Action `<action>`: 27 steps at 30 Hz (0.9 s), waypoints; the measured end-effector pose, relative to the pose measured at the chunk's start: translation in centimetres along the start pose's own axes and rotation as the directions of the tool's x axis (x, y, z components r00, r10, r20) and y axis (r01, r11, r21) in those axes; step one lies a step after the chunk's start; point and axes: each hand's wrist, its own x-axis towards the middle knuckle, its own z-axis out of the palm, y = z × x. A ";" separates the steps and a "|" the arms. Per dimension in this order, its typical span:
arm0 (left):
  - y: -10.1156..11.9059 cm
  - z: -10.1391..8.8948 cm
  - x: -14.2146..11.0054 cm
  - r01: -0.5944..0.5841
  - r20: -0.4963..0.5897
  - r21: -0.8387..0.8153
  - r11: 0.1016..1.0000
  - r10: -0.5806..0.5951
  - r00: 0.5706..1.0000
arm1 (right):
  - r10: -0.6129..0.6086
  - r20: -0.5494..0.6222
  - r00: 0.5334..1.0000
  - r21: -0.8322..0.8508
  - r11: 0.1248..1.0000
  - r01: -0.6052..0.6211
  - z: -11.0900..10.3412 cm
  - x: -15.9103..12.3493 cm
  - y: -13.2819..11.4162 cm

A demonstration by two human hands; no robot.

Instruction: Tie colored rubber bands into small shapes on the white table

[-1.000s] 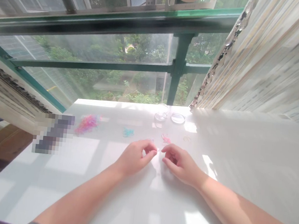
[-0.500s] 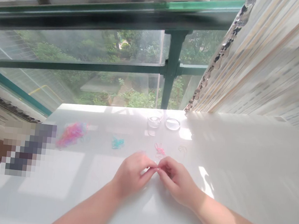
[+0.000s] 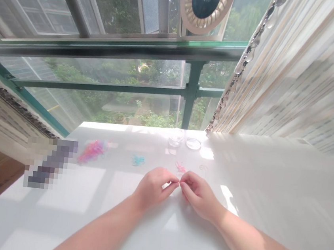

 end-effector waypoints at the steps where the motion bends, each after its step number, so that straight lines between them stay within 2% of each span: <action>1: -0.1 0.0 0.0 0.003 -0.003 0.001 1.000 -0.003 1.000 | -0.008 -0.009 1.000 -0.003 1.000 0.008 0.0 0.0 0.0; 12: -0.1 -0.6 0.2 0.084 -0.048 -0.002 0.996 -0.084 0.995 | -0.049 -0.089 0.995 -0.002 0.999 0.049 0.4 0.3 -0.6; 23: -0.2 -1.0 0.3 0.150 -0.045 0.041 0.988 -0.148 0.988 | 0.098 -0.148 0.984 -0.011 0.995 -0.101 1.1 1.1 -1.4; 27: 0.1 -1.2 0.0 0.142 0.019 0.039 0.989 -0.143 0.990 | 0.005 -0.188 0.982 -0.045 0.999 -0.014 1.5 0.8 -1.2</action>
